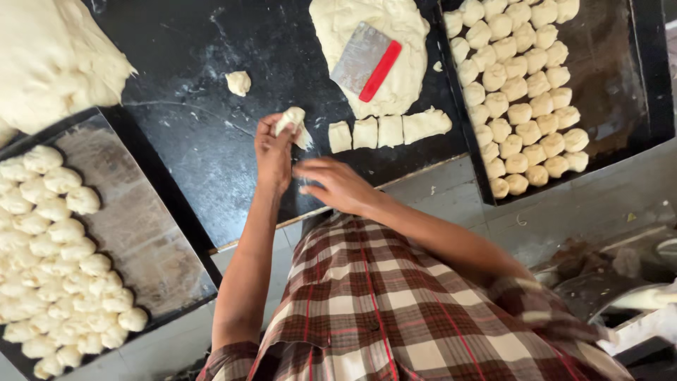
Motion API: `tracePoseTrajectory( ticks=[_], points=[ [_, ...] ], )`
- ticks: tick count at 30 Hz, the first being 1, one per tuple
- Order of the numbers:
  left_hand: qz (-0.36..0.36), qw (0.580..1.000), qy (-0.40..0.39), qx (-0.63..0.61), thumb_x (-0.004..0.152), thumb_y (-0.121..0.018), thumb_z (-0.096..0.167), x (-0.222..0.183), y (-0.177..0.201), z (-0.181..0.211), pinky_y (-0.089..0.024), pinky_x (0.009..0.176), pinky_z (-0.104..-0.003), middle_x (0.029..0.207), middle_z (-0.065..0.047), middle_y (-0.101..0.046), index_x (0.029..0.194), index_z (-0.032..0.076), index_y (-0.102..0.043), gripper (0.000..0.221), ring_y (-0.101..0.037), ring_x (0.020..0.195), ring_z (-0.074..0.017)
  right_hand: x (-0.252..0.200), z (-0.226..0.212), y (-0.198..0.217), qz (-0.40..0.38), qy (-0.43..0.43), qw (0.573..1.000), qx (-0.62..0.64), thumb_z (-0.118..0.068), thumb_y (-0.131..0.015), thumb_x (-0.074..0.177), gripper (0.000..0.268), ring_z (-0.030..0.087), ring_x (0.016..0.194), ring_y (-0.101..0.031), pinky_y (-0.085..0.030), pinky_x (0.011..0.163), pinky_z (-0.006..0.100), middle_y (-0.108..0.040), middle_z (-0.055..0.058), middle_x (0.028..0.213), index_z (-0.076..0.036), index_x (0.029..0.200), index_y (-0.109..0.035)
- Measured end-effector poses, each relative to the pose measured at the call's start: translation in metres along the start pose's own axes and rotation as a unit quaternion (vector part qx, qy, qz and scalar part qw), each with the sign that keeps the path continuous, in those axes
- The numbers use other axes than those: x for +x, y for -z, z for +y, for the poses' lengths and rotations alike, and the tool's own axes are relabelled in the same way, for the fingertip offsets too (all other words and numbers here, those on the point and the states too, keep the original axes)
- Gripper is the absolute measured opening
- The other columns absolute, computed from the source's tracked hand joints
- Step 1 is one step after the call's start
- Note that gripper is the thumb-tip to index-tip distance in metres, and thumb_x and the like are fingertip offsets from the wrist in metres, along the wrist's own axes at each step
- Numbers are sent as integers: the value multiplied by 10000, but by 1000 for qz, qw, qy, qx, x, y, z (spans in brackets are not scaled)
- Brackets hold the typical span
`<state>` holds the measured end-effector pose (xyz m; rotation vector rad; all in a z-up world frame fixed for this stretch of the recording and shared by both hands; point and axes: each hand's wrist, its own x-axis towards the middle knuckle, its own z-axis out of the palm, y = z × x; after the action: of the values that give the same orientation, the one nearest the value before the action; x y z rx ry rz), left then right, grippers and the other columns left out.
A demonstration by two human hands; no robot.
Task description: The person cuts small pieces of dough from a larger mass using a bench scraper and shapes them into balls by hand, placing them onto a baking tray. They roll strips of dough on a table and cut them into sections before shaping and organizing them on the tray.
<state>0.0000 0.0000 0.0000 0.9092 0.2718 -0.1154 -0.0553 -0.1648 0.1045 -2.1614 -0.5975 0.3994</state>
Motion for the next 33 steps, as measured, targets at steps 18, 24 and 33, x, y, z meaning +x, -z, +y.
tracePoseTrajectory(
  ticks=[18,24,33],
  points=[
    [-222,927,292,-72,1026,-456,-68,-19,-156,56,-581,898,-348,1225,-164,-695,1518,-30,-491,494,-685,1025,-238,-58,19,111,258,154,923,-242,-84,-758,840,379,379,1266,-627,-535,1029,488,-649,151,1357,36,1200,-746],
    [-341,877,271,201,1034,-379,-41,-38,-207,48,-629,902,-356,1195,-162,-666,1491,50,-458,473,-749,979,-259,-104,36,165,285,149,935,-151,6,-783,945,351,303,1306,-657,-560,1092,351,-654,163,1379,32,1280,-679],
    [-449,828,82,326,1019,-527,34,-36,-289,-20,-414,1078,-389,1385,-134,-506,1531,66,-453,519,-499,1313,-240,-146,60,209,350,-20,931,106,-192,-766,922,560,352,1339,-563,-482,1122,472,-582,202,1432,-63,1425,-558]
  ],
)
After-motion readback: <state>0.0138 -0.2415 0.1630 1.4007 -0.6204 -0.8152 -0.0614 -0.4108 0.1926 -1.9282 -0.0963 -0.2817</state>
